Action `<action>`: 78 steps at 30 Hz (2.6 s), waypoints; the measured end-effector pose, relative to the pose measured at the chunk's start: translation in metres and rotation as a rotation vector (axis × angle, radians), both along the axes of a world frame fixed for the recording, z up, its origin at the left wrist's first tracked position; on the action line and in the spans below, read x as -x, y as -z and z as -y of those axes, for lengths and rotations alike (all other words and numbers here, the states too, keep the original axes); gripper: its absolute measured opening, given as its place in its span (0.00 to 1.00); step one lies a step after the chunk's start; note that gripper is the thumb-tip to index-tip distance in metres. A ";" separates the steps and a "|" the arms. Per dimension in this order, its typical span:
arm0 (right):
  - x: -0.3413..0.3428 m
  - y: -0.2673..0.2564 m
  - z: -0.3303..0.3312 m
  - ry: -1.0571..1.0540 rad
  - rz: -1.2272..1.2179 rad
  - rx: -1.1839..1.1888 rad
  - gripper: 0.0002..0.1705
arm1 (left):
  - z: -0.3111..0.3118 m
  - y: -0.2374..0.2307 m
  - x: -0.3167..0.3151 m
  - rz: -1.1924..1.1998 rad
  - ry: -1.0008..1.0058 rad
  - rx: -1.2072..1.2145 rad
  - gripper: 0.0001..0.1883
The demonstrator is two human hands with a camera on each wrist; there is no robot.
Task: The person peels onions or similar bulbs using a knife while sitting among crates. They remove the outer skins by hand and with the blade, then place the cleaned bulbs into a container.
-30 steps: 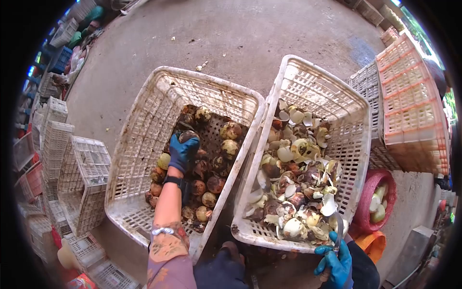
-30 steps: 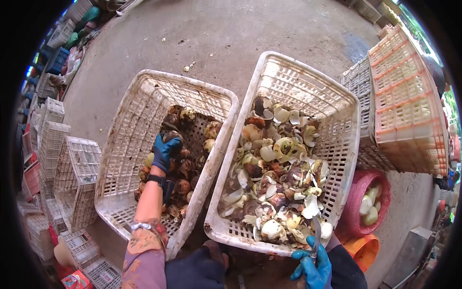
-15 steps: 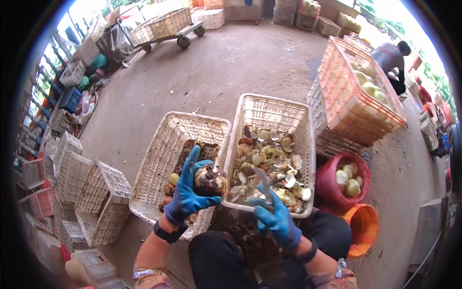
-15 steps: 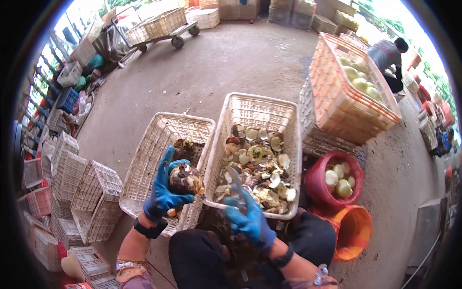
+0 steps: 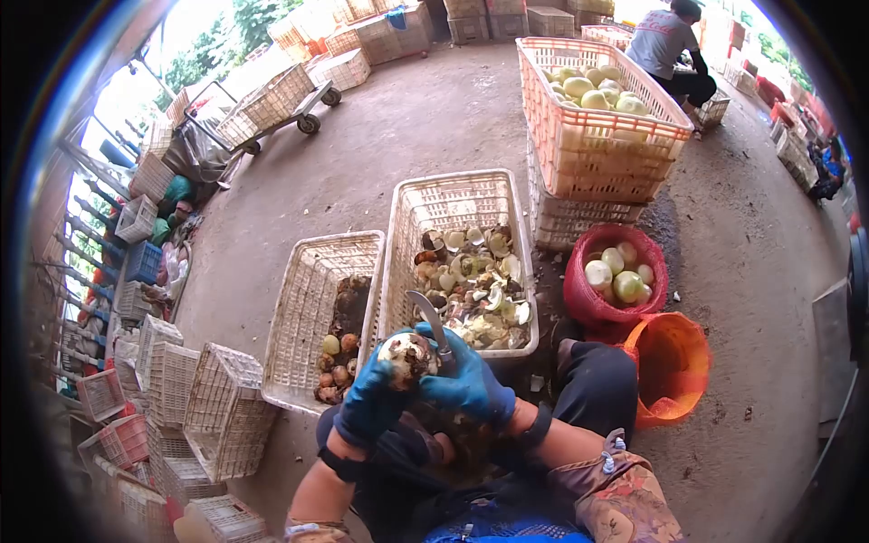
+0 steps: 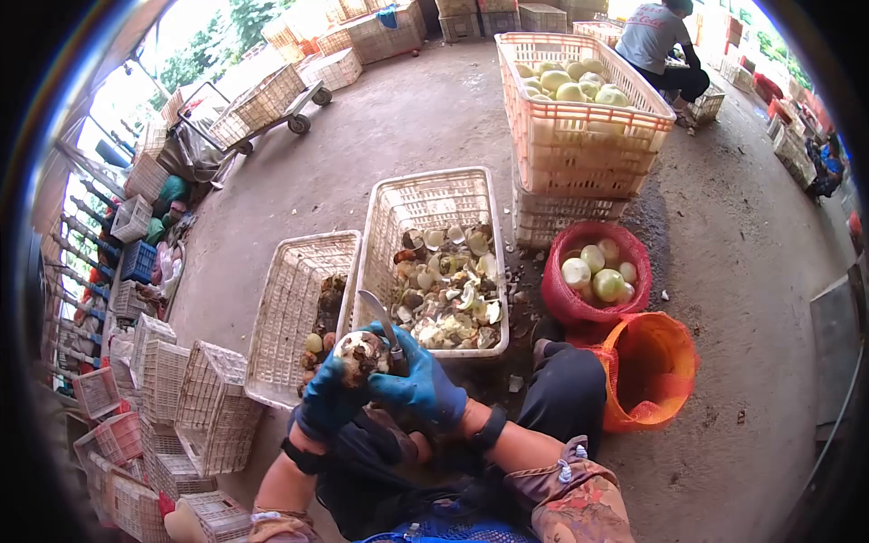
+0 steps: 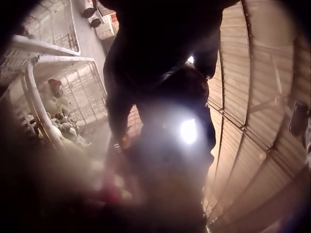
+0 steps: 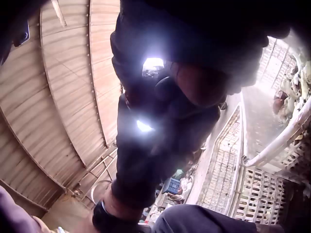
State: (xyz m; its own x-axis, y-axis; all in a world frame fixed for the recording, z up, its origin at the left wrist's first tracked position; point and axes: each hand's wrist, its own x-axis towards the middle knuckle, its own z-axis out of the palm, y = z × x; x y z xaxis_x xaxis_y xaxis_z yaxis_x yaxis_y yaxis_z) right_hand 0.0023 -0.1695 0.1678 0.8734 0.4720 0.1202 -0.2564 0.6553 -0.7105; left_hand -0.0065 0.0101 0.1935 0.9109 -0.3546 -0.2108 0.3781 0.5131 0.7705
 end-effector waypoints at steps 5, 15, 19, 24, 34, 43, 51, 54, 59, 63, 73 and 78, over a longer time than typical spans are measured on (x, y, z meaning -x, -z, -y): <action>0.000 0.036 0.017 0.083 0.198 0.321 0.39 | 0.020 0.030 0.016 0.152 -0.176 -0.116 0.32; 0.012 0.064 0.022 0.330 0.502 1.068 0.21 | 0.020 0.103 0.010 0.004 -0.436 -0.156 0.25; 0.005 0.082 0.013 0.096 0.462 1.289 0.16 | 0.016 0.144 0.010 -0.042 -0.536 -0.213 0.20; -0.004 0.107 -0.006 0.029 0.301 1.418 0.15 | 0.012 0.178 0.001 -0.139 -0.599 -0.084 0.18; -0.013 0.118 -0.007 0.210 0.128 1.342 0.16 | 0.005 0.185 0.004 -0.212 -0.419 0.366 0.23; 0.001 0.115 -0.011 0.154 0.429 1.445 0.16 | 0.010 0.195 0.001 -0.288 -0.600 0.227 0.14; -0.002 0.101 -0.009 0.053 0.475 1.612 0.16 | 0.020 0.206 -0.005 -0.174 -0.625 0.003 0.19; -0.002 0.097 -0.009 0.081 0.493 1.648 0.15 | 0.020 0.205 -0.006 -0.189 -0.610 0.072 0.19; 0.000 0.101 -0.009 0.057 0.470 1.673 0.15 | 0.027 0.194 -0.008 -0.194 -0.698 0.061 0.18; 0.002 0.100 -0.010 0.090 0.478 1.735 0.13 | 0.029 0.187 -0.008 -0.164 -0.695 0.024 0.17; -0.022 0.098 -0.020 0.008 0.359 1.700 0.12 | 0.042 0.177 -0.017 -0.089 -0.802 -0.221 0.09; -0.022 0.086 -0.024 -0.014 0.324 1.790 0.12 | 0.045 0.169 -0.016 -0.041 -0.766 -0.165 0.10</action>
State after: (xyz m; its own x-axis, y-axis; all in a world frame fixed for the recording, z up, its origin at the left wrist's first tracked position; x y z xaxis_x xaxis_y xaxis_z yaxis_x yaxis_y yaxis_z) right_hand 0.0240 -0.1451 0.0822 0.9166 0.2137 -0.3380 0.0209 -0.8697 -0.4931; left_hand 0.0090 -0.0354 0.0240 0.8795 0.4079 -0.2452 -0.0047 0.5225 0.8526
